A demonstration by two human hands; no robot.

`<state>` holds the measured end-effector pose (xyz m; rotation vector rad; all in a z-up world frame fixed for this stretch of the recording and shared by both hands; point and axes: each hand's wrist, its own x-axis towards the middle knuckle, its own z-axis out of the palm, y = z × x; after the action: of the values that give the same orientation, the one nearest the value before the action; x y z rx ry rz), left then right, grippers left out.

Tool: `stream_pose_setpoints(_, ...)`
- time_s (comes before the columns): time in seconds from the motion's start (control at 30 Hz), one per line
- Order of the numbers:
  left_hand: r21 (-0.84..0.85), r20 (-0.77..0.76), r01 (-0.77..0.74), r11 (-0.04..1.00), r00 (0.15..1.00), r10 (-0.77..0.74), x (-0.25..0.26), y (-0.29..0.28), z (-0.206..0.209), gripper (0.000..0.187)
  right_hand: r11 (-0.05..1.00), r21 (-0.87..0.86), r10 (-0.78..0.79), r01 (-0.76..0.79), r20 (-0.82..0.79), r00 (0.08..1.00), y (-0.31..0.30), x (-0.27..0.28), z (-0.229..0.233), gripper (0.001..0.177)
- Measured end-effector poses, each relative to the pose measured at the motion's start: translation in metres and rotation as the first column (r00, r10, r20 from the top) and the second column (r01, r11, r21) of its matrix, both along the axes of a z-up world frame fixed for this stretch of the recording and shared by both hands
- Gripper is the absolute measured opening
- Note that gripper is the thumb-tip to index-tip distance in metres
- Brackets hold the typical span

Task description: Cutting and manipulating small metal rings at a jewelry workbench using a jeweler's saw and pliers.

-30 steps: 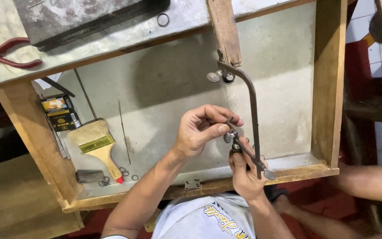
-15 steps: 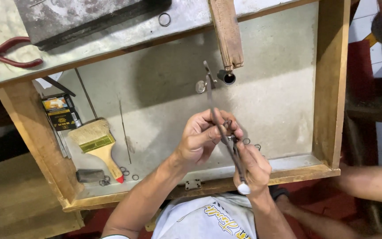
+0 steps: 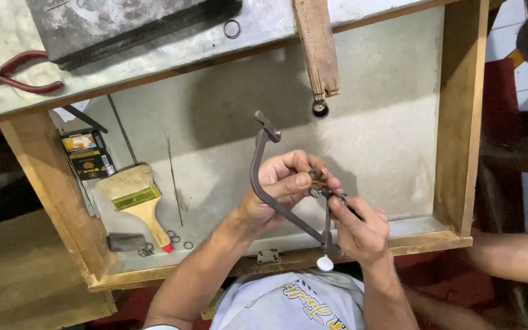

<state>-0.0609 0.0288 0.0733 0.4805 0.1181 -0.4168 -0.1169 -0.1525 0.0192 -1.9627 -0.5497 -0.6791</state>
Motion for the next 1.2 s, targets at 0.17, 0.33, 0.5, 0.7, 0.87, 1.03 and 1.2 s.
stream_pose_setpoints(0.17, 0.197, 0.007, 0.006, 0.980, 1.000, -0.007, 0.001, 0.005, -0.008, 0.021, 0.991, -0.118, 0.069, -0.065, 0.025, 0.997, -0.015, 0.006, 0.009, 0.022)
stream_pose_setpoints(0.33, 0.077, 0.014, 0.008, 0.997, 1.000, -0.009, -0.002, 0.001, -0.001, 0.021, 0.986, 0.034, 0.165, -0.163, -0.096, 0.982, -0.021, -0.001, 0.005, 0.022)
stream_pose_setpoints(0.5, 0.166, 0.204, -0.051, 0.985, 0.979, 0.017, -0.009, 0.005, -0.017, 0.026, 0.923, 0.272, 0.355, -0.272, -0.337, 0.872, -0.020, -0.028, -0.001, 0.036)
stream_pose_setpoints(0.7, 0.443, 0.236, -0.108, 0.890, 0.972, 0.000, -0.004, 0.009, -0.024, 0.010, 0.921, 0.355, 0.002, 0.159, -0.413, 0.911, -0.055, -0.054, -0.012, 0.030)
stream_pose_setpoints(0.87, 0.632, 0.063, -0.077, 0.771, 0.997, 0.049, -0.001, 0.014, -0.030, 0.013, 0.691, -0.628, -0.521, 0.359, -0.089, 0.849, -0.100, -0.037, 0.045, 0.028)
stream_pose_setpoints(1.03, 0.610, 0.201, -0.157, 0.777, 0.979, 0.040, -0.002, 0.014, -0.015, 0.014, 0.347, -0.876, -0.628, 0.334, 0.048, 0.777, -0.128, -0.051, 0.036, 0.032)
stream_pose_setpoints(1.2, 0.665, 0.383, -0.256, 0.702, 0.924, -0.025, -0.004, 0.015, -0.004, 0.015, 0.257, -0.929, -0.714, 0.267, 0.004, 0.700, -0.113, -0.052, 0.049, 0.038)
